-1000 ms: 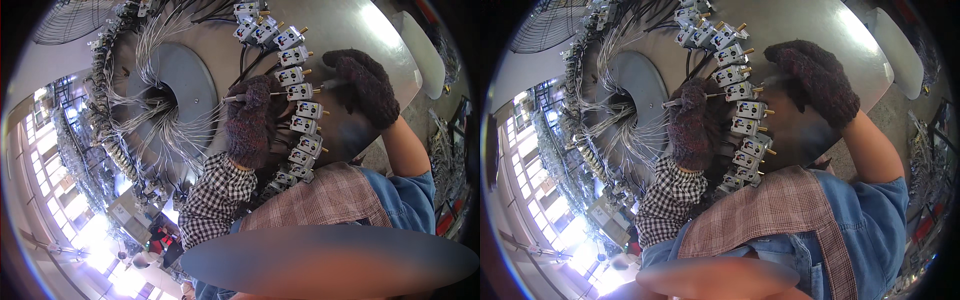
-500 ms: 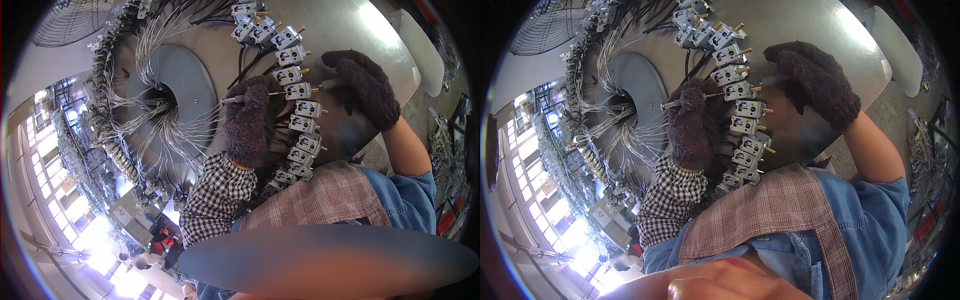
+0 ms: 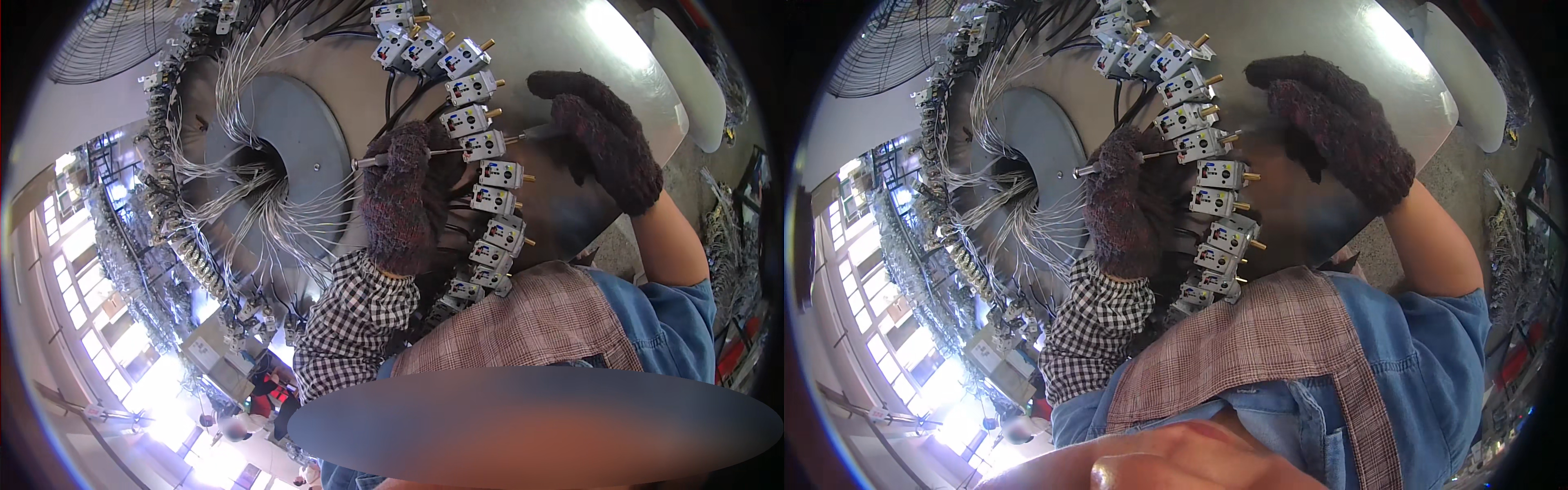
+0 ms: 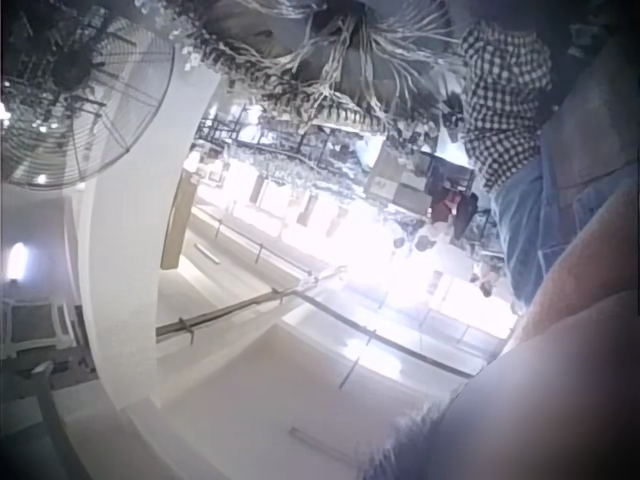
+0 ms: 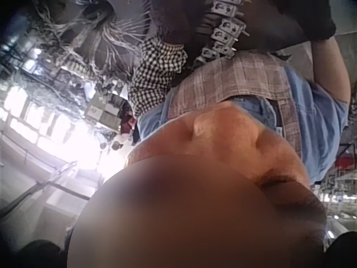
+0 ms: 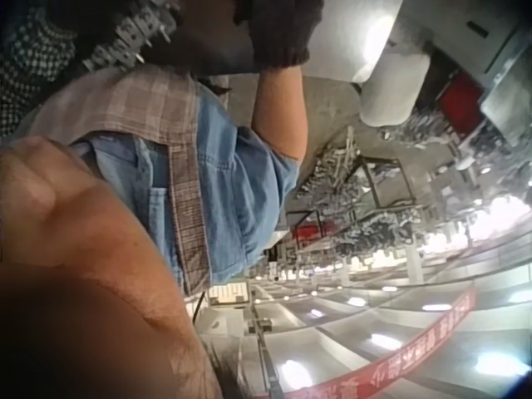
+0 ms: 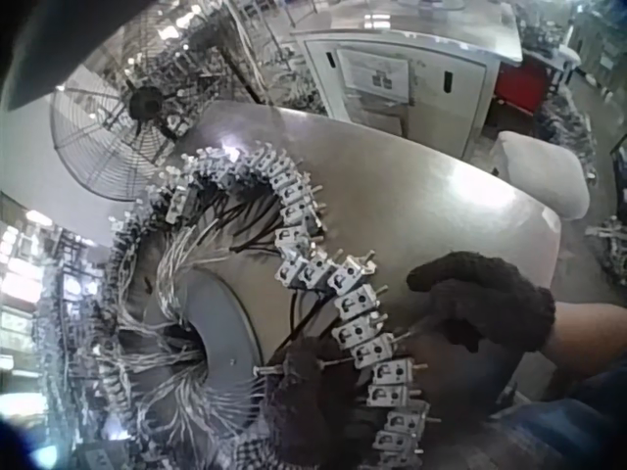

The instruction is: Soldering or connecting wires to specific points on a large circular electrical assembly component.

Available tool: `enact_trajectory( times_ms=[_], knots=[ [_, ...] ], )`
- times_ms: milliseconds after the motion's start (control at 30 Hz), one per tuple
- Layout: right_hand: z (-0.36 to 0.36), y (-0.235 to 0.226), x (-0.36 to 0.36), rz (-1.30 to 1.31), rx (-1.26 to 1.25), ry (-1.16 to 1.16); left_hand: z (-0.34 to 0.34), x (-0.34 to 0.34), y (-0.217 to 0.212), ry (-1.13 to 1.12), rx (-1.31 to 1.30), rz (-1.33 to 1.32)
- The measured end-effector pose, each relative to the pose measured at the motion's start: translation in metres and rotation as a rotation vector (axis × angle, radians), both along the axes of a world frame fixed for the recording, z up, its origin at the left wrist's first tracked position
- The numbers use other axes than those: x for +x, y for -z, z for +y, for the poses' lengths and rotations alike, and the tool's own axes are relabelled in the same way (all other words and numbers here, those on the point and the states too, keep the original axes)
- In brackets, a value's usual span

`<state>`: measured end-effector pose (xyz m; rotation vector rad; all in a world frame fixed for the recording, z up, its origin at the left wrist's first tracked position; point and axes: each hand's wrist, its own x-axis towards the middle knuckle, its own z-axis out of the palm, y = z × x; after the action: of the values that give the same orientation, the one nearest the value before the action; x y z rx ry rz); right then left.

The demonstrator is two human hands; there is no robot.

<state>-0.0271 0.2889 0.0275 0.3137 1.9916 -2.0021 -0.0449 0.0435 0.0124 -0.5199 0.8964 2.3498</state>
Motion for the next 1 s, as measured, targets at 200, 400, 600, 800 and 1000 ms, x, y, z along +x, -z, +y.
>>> enact_trajectory(
  times_ms=[200,400,600,800,1000],
  knots=[
    [0.002,0.020,0.005,0.184,0.038,0.049,-0.006,0.001,0.006,0.211,-0.120,0.111],
    [-0.001,0.005,0.002,-0.003,-0.037,0.046,-0.005,0.003,0.017,0.112,-0.246,0.211],
    [0.000,-0.003,-0.001,-0.006,0.019,0.026,0.000,0.001,-0.001,0.126,-0.111,0.093],
    [0.001,0.017,0.003,0.150,0.052,0.050,0.001,0.001,0.002,0.118,-0.141,0.187],
    [0.000,0.000,-0.002,0.003,0.009,0.023,0.002,0.000,-0.002,0.020,0.025,0.026]
  ],
)
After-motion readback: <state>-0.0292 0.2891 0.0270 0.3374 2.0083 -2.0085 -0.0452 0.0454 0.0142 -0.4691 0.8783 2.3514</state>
